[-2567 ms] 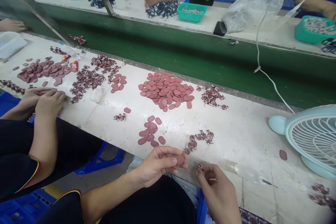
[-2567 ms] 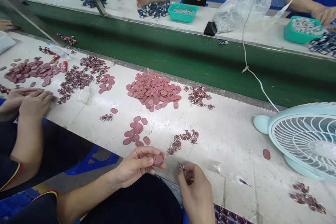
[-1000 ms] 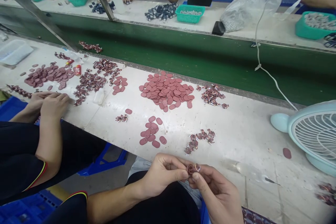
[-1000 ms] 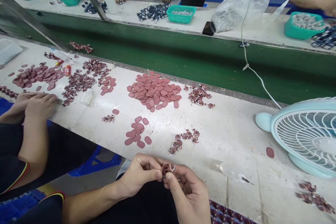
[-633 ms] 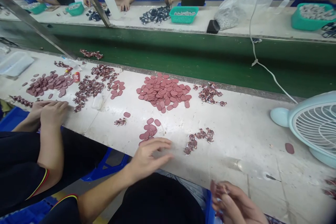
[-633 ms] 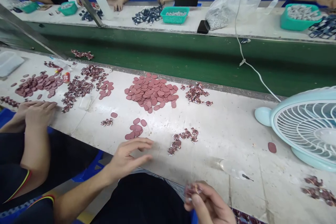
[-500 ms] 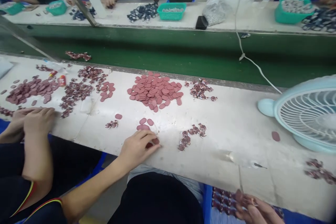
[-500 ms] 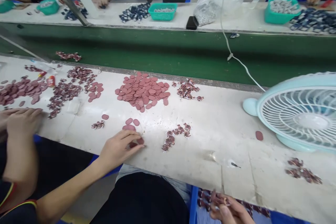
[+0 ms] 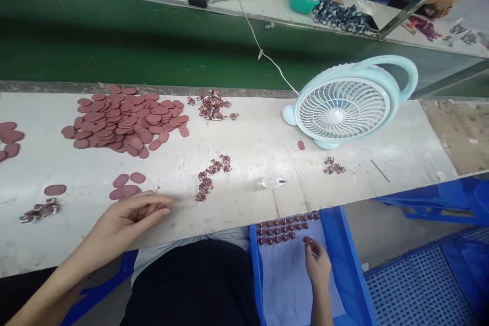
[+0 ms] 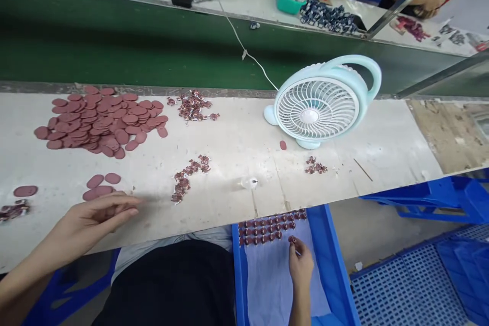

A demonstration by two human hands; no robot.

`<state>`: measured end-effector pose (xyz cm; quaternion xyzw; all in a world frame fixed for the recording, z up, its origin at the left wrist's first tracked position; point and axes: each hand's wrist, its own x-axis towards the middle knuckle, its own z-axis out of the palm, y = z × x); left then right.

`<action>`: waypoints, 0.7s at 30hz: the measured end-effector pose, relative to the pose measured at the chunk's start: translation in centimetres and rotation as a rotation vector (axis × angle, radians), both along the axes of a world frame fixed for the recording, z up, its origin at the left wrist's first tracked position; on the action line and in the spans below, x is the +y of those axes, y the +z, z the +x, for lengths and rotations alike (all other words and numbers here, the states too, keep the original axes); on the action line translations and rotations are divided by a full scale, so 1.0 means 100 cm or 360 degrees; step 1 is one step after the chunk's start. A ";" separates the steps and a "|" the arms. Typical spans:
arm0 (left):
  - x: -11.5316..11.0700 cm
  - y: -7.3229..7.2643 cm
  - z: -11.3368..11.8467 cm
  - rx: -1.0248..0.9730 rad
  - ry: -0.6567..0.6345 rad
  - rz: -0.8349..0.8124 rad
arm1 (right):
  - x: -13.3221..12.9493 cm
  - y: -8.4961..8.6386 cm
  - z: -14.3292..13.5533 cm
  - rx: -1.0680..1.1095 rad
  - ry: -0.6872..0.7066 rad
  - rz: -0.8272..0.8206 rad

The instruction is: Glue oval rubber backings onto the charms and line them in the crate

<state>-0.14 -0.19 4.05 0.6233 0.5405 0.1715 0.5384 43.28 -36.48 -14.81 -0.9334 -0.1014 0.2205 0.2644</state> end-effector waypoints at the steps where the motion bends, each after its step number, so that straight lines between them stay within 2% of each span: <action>1: -0.002 0.002 0.001 -0.0029 -0.0020 -0.0076 | -0.001 -0.009 0.000 0.0004 0.0062 -0.0051; 3: -0.007 0.004 0.003 -0.0077 -0.0023 -0.0255 | -0.002 -0.023 0.000 -0.0010 0.0156 -0.0132; 6: -0.010 0.007 0.004 -0.0231 0.0105 -0.0466 | -0.001 -0.036 0.001 -0.0044 0.0254 -0.0223; 11: -0.010 0.014 0.006 -0.0455 0.0234 -0.0615 | 0.004 -0.040 0.004 -0.0060 0.0326 -0.0350; 17: -0.010 0.017 0.002 -0.0502 0.0387 -0.0699 | 0.021 -0.024 -0.003 -0.0008 0.0202 -0.0342; 21: -0.009 0.009 -0.008 -0.0550 0.0408 -0.0848 | 0.038 0.008 -0.008 -0.0048 -0.0067 -0.0150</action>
